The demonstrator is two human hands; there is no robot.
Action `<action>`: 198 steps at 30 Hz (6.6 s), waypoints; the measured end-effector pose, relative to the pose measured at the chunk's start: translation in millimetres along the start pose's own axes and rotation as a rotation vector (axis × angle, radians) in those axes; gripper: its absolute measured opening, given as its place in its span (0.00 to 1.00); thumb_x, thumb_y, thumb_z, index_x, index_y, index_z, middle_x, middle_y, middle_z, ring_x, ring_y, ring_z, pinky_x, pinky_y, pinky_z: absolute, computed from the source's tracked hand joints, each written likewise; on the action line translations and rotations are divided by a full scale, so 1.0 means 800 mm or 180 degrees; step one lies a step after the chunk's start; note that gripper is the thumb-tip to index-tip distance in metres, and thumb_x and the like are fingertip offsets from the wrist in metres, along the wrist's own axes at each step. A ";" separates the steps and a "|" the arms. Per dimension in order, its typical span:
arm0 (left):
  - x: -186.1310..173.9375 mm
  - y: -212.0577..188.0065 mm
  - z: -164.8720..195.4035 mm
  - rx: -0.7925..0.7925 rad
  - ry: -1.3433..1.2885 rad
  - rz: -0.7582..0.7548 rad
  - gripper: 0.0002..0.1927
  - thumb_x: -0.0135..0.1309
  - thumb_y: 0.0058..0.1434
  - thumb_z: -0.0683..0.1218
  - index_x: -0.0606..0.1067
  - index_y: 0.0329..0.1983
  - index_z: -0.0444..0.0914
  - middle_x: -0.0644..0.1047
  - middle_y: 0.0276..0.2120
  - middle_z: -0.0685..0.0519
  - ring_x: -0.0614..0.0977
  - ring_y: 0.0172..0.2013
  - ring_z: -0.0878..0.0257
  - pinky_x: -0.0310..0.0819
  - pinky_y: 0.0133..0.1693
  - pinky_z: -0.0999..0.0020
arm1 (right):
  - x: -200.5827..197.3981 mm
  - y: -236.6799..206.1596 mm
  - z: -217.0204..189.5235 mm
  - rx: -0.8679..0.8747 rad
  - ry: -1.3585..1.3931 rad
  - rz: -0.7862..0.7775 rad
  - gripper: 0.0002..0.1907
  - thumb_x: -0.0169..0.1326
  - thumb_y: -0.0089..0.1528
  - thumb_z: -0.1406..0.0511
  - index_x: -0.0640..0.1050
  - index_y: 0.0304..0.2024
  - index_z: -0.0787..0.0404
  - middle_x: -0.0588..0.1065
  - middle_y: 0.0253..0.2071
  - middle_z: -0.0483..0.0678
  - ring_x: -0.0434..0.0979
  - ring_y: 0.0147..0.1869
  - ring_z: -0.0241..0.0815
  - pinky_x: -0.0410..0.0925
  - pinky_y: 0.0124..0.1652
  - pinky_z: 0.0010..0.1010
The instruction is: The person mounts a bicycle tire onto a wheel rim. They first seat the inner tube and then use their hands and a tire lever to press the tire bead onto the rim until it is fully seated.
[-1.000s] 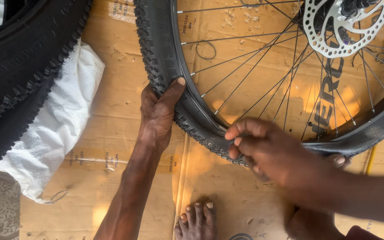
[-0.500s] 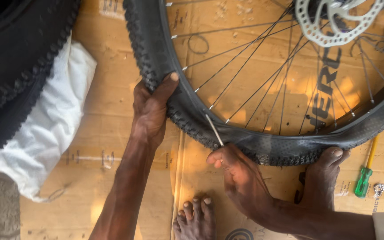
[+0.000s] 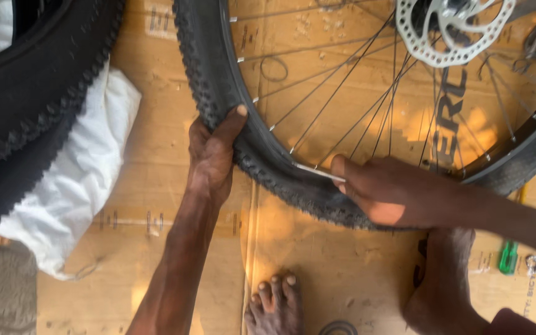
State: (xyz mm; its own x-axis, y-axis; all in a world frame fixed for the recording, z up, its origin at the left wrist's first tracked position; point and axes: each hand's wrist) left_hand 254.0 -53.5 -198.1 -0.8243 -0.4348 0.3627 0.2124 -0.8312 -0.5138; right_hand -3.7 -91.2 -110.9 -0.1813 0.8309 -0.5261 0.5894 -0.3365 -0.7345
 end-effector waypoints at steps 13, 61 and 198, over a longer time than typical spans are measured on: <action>0.001 0.002 -0.010 0.0089 -0.0138 -0.0157 0.15 0.63 0.60 0.46 0.77 0.44 0.32 0.80 0.36 0.51 0.81 0.38 0.61 0.79 0.45 0.64 | 0.127 0.002 -0.060 -0.0025 0.3918 0.1460 0.06 0.48 0.71 0.65 0.72 0.45 0.62 0.61 0.21 0.38 0.59 0.23 0.29 0.57 0.24 0.25; 0.037 -0.012 -0.014 0.0245 -0.0337 0.0064 0.15 0.62 0.61 0.38 0.75 0.51 0.34 0.79 0.40 0.54 0.80 0.37 0.62 0.76 0.42 0.65 | 0.074 0.061 -0.129 0.0440 0.6162 0.0242 0.12 0.53 0.66 0.56 0.72 0.45 0.55 0.75 0.30 0.40 0.76 0.30 0.32 0.69 0.29 0.27; -0.011 0.040 -0.002 -0.0023 0.0105 -0.0060 0.19 0.60 0.62 0.44 0.74 0.52 0.27 0.80 0.41 0.48 0.79 0.40 0.62 0.76 0.45 0.65 | 0.006 0.097 0.097 -0.1579 -0.1090 0.1751 0.35 0.47 0.58 0.82 0.73 0.64 0.48 0.77 0.25 0.45 0.71 0.18 0.36 0.62 0.17 0.25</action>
State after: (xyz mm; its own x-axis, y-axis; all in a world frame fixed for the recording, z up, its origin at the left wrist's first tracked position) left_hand 267.7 -75.6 -218.8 -0.8449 -0.4075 0.3466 0.1931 -0.8365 -0.5128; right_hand -20.1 -147.5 -203.7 0.0525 0.3953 -0.9170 0.9296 -0.3547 -0.0997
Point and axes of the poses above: each hand's wrist, its own y-axis towards the middle knuckle, its own x-axis out of the palm, z = x × y
